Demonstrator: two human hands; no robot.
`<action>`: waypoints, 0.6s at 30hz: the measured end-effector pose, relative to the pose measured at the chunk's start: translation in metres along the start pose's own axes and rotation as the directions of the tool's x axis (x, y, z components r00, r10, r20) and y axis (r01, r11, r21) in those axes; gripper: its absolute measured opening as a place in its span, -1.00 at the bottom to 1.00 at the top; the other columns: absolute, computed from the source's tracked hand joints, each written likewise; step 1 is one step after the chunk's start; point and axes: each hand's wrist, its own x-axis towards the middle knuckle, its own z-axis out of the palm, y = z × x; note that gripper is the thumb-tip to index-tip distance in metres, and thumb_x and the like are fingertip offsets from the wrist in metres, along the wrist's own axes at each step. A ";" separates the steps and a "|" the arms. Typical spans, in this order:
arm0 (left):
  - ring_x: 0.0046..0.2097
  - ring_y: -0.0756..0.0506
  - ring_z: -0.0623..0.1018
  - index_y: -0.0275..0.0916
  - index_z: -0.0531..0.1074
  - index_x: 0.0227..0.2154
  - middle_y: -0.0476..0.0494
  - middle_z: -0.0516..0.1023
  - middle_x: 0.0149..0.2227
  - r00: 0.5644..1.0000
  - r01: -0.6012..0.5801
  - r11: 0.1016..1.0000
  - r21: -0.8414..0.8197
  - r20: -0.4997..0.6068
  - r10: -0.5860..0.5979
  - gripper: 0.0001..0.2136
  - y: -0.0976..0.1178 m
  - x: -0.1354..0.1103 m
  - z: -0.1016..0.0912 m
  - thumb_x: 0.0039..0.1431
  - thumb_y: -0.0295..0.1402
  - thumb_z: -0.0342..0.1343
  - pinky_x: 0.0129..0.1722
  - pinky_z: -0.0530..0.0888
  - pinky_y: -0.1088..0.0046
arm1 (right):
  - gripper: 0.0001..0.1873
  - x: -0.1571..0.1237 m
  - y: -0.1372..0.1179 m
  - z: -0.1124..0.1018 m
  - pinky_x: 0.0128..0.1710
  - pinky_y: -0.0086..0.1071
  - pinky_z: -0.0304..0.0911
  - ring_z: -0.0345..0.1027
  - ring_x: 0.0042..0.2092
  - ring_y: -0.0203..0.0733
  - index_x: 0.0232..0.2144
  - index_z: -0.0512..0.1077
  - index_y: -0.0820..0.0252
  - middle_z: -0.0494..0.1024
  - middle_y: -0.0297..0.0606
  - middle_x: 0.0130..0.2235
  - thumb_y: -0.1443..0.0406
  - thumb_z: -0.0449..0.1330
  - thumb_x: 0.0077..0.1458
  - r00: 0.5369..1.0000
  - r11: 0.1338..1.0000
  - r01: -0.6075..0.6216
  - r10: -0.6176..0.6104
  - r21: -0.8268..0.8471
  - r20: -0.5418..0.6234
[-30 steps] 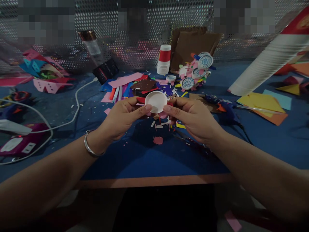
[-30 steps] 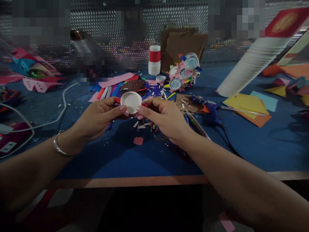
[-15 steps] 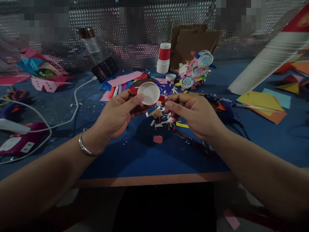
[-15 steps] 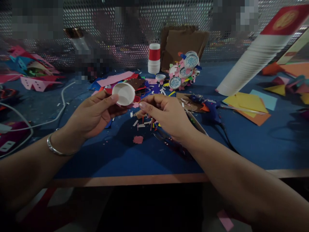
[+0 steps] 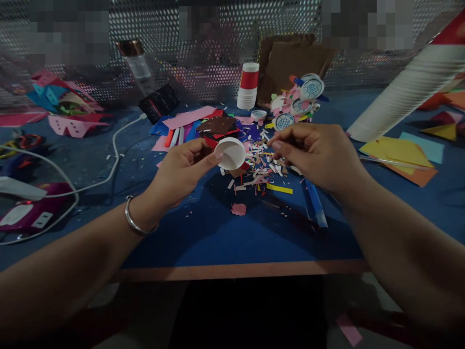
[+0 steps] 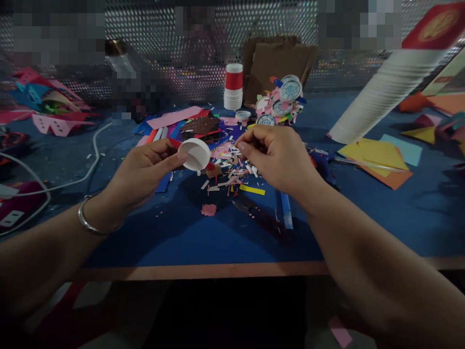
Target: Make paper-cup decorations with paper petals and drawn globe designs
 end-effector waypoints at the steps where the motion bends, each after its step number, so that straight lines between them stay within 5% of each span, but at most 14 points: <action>1: -0.25 -0.07 0.53 -0.21 0.66 -0.27 -0.10 0.65 -0.29 1.000 -0.015 0.999 0.038 0.002 0.015 -0.63 0.000 0.000 -0.001 0.13 0.02 0.48 -0.21 0.45 0.37 | -0.88 0.001 0.002 -0.002 -0.34 -0.24 0.27 0.49 -0.34 -0.15 -0.29 0.62 0.14 0.67 -0.24 -0.35 0.27 0.28 0.25 1.000 0.998 -0.003 0.004 -0.068 0.016; 7: -0.16 -0.09 0.58 -0.21 0.66 -0.17 -0.12 0.68 -0.21 1.000 0.010 0.999 -0.037 0.010 -0.010 -0.65 0.000 -0.003 0.002 0.16 -0.04 0.47 -0.10 0.49 0.37 | -0.87 0.006 0.013 -0.019 -0.29 -0.20 0.25 0.48 -0.35 -0.12 -0.29 0.65 0.13 0.66 -0.21 -0.37 0.26 0.29 0.21 0.985 0.947 -0.064 0.111 -0.315 0.133; 18: -0.12 -0.08 0.58 -0.21 0.64 -0.22 -0.11 0.66 -0.16 0.994 0.091 0.981 -0.173 -0.049 -0.101 -0.73 0.000 -0.001 0.004 0.18 -0.14 0.46 -0.09 0.51 0.38 | -0.76 0.012 0.026 -0.046 -0.23 -0.22 0.23 0.50 -0.28 -0.13 -0.18 0.68 0.22 0.73 -0.11 -0.26 0.21 0.29 0.20 0.966 0.880 -0.201 0.251 -0.430 0.061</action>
